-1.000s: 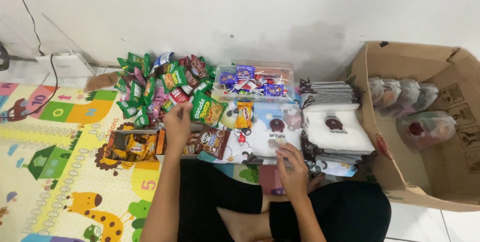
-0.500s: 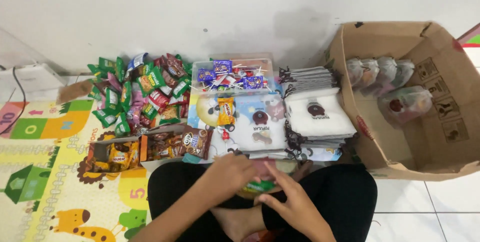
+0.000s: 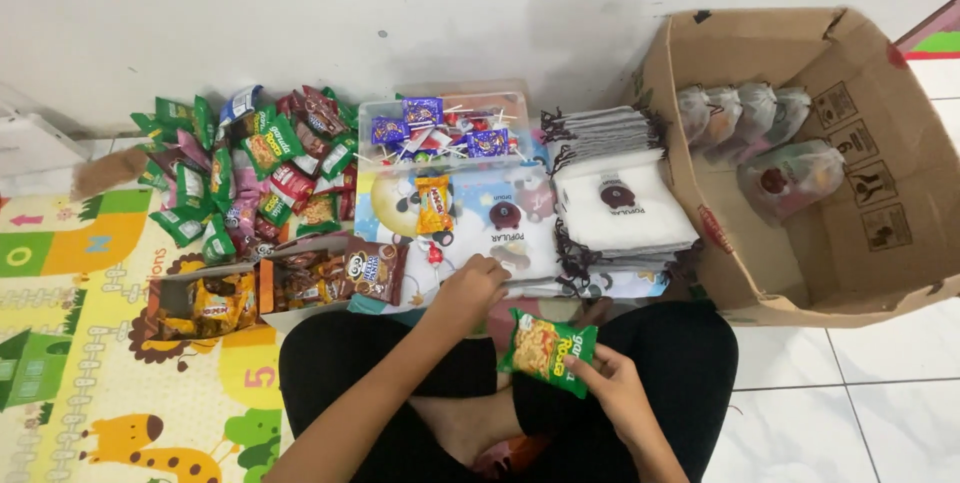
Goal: Packing small gift bags with various snacks and candies while sitting on the floor.
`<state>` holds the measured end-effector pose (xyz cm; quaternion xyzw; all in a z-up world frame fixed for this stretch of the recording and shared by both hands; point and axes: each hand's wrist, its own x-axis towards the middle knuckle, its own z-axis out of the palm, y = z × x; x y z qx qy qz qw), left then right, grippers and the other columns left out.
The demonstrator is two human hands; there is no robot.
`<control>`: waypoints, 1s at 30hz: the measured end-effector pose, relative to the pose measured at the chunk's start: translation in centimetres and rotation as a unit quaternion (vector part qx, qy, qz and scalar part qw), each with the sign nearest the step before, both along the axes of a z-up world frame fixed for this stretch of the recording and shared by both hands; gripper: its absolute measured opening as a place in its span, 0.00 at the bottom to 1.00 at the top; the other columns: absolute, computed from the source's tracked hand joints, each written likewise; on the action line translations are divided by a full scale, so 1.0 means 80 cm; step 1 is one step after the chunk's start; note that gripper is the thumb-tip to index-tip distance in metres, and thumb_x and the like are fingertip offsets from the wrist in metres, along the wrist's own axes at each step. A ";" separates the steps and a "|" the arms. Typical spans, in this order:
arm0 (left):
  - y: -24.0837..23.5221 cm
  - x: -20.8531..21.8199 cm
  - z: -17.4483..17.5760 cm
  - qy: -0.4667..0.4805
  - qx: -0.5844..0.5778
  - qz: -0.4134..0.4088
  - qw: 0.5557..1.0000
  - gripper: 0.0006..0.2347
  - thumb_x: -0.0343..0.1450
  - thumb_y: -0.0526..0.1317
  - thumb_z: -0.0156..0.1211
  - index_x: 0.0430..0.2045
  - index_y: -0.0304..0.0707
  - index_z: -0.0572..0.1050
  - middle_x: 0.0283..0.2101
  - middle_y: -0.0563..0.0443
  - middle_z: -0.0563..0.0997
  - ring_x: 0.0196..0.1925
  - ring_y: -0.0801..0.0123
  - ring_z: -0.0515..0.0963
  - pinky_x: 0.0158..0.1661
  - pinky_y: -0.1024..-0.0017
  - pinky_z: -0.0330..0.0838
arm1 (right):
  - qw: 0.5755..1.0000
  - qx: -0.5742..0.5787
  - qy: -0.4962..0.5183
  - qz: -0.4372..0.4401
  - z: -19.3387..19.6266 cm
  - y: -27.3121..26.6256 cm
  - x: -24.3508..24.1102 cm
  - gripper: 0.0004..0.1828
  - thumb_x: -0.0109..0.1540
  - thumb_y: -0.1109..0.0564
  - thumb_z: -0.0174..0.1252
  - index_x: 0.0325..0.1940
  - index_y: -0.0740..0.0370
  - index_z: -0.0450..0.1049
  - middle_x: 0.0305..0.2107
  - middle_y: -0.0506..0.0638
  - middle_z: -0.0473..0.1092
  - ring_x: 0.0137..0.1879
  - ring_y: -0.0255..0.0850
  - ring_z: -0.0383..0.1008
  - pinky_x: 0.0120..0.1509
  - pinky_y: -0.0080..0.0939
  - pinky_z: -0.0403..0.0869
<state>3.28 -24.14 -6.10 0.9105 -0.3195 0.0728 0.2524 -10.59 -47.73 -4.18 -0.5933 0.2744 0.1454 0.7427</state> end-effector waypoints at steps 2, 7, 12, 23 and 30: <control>0.003 0.004 0.005 0.017 -0.027 -0.006 0.999 0.08 0.67 0.37 0.61 0.37 0.37 0.80 0.40 0.50 0.77 0.44 0.59 0.76 0.46 0.65 0.73 | 1.000 0.010 0.015 -0.018 0.014 0.007 0.007 0.15 0.61 0.68 0.60 0.51 0.82 0.78 0.37 0.69 0.81 0.37 0.47 0.78 0.42 0.39 0.74; 0.010 0.015 0.007 0.074 -0.115 -0.026 0.990 0.06 0.69 0.37 0.59 0.29 0.35 0.82 0.37 0.49 0.81 0.41 0.59 0.76 0.46 0.67 0.72 | 0.997 0.046 0.041 -0.050 0.019 0.021 0.020 0.19 0.62 0.66 0.60 0.55 0.80 0.75 0.41 0.69 0.79 0.41 0.50 0.79 0.47 0.43 0.75; 0.013 0.014 0.028 0.166 -0.175 0.045 0.970 0.05 0.66 0.34 0.62 0.28 0.32 0.82 0.33 0.47 0.83 0.34 0.59 0.79 0.40 0.67 0.74 | 0.998 0.031 0.009 -0.046 0.021 0.032 0.034 0.18 0.62 0.64 0.60 0.53 0.80 0.75 0.36 0.68 0.78 0.36 0.47 0.78 0.43 0.39 0.75; 0.007 0.005 0.041 0.137 -0.176 0.021 0.975 0.07 0.70 0.38 0.62 0.30 0.31 0.81 0.34 0.46 0.82 0.35 0.59 0.76 0.40 0.67 0.72 | 0.997 0.033 -0.033 -0.055 -0.004 0.020 0.031 0.19 0.61 0.64 0.62 0.54 0.78 0.76 0.38 0.66 0.79 0.37 0.46 0.79 0.41 0.38 0.75; -0.006 -0.021 0.050 0.417 -0.390 0.075 0.818 0.10 0.71 0.35 0.62 0.40 0.24 0.83 0.30 0.48 0.85 0.29 0.78 0.77 0.32 0.83 0.74 | 0.992 0.033 -0.113 -0.047 -0.011 0.022 0.024 0.15 0.60 0.66 0.63 0.50 0.76 0.76 0.33 0.61 0.76 0.35 0.41 0.75 0.40 0.36 0.75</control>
